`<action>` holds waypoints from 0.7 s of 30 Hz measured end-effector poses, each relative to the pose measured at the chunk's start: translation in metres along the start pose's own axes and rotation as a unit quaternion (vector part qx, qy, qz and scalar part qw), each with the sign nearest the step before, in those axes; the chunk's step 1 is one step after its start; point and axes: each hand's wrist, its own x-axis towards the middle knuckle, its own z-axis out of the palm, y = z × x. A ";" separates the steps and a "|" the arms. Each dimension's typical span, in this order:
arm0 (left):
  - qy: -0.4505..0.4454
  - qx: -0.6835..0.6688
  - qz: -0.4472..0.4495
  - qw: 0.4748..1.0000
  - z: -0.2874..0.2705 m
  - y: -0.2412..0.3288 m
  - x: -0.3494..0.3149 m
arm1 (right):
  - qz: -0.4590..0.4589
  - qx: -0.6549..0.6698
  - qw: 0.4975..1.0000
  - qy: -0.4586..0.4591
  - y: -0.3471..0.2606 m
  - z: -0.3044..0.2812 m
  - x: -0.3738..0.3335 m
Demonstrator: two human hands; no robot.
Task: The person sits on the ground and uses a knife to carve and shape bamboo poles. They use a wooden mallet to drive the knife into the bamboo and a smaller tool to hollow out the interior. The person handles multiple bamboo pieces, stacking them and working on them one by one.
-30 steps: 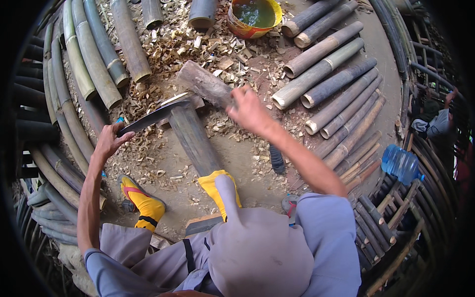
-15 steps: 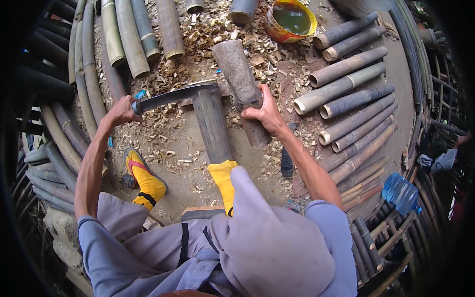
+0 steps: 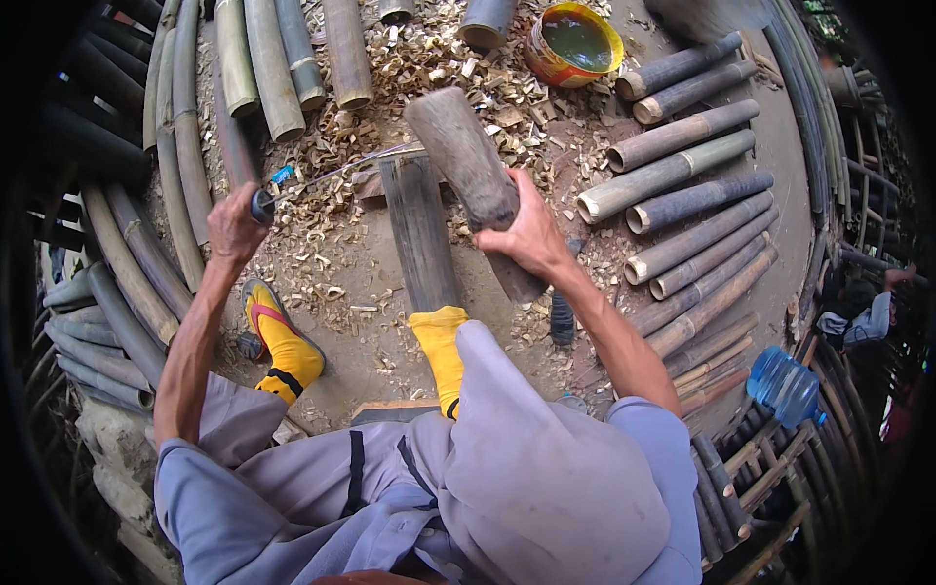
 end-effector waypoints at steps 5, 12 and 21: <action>-0.039 -0.058 0.092 0.993 -0.015 0.004 -0.014 | -0.030 -0.042 0.995 0.080 0.000 0.018 -0.028; -0.124 -0.069 0.083 0.986 0.010 0.010 -0.047 | -0.002 -0.082 0.994 0.066 0.035 0.052 -0.050; -0.134 -0.048 0.071 0.987 0.016 0.004 -0.040 | -0.030 -0.104 0.992 0.068 0.038 0.057 -0.038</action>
